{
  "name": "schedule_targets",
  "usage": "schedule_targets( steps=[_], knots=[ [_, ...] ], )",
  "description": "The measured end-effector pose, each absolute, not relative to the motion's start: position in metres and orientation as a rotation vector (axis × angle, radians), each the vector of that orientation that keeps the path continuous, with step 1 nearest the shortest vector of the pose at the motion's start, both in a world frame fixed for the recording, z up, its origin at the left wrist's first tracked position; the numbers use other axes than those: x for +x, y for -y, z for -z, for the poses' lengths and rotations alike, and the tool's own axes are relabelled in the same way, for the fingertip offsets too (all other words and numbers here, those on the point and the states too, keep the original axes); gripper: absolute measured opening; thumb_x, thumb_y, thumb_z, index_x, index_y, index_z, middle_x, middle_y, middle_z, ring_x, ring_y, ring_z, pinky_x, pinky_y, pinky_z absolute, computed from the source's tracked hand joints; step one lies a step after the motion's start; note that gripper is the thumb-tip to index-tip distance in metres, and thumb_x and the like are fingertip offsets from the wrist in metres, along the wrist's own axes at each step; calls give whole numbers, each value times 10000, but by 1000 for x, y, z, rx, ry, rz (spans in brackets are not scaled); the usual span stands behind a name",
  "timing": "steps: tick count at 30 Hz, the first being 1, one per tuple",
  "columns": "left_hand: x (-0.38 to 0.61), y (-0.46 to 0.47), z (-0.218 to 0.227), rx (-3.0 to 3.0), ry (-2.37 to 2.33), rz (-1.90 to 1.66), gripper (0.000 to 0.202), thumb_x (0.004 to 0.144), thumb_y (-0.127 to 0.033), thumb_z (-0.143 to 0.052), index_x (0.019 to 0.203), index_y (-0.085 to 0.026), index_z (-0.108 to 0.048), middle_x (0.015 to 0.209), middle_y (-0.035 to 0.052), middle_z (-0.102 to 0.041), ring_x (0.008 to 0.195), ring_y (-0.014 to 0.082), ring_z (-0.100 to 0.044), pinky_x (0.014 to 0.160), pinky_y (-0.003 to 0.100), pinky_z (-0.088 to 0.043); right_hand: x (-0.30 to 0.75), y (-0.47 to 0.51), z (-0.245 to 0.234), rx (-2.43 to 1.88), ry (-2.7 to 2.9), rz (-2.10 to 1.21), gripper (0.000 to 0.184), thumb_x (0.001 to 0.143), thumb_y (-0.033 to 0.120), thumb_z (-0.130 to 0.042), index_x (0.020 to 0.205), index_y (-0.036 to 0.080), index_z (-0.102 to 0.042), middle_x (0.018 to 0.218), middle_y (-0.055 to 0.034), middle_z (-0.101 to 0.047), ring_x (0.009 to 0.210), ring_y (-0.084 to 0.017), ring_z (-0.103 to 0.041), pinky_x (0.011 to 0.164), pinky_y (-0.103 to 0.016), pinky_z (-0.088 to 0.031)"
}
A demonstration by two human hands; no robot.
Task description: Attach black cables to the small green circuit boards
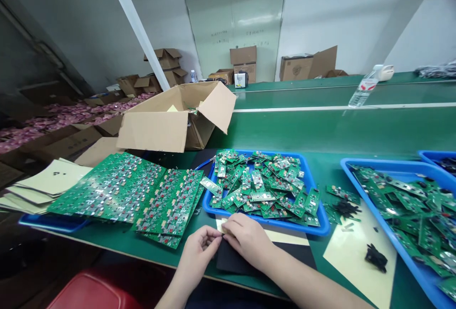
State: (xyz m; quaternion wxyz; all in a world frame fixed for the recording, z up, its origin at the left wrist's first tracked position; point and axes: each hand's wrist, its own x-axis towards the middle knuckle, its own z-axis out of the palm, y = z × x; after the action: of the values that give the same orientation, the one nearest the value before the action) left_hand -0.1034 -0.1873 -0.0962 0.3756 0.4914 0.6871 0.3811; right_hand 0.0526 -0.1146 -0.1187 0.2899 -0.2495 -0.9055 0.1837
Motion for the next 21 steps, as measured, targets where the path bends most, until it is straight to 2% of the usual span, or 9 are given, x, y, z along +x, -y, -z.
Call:
schedule_targets(
  steps=[7,10,17,21],
  knots=[
    [-97,187,95,1246,-1717,-1056,214,718,-311,-588,874,-165,-596,831,54,-662,676,162,-639,571,241,-527,48,119,123,-711,2466,-429,110,839,130,-617,941,158,-646,906,-76,-667,810,-192,-631,679,-281,-517],
    [-98,189,95,1282,-1707,-1112,185,732,-306,-589,861,-175,-601,802,49,-666,733,182,-664,650,269,-561,47,119,125,-741,2474,-392,32,854,157,-609,844,167,-638,838,-61,-657,756,-191,-631,624,-276,-499],
    [-96,189,97,1167,-1734,-1220,247,724,-382,-620,853,-172,-601,796,53,-678,789,206,-680,743,312,-588,49,115,127,-705,2475,-323,111,866,202,-620,759,175,-619,734,-42,-660,688,-173,-631,572,-258,-464],
    [-94,187,95,1105,-1699,-1206,272,677,-359,-685,844,-163,-595,769,50,-676,777,214,-681,732,320,-592,45,116,128,-663,2486,-291,150,886,184,-568,747,166,-619,703,-50,-658,666,-177,-633,563,-264,-459]
  ],
)
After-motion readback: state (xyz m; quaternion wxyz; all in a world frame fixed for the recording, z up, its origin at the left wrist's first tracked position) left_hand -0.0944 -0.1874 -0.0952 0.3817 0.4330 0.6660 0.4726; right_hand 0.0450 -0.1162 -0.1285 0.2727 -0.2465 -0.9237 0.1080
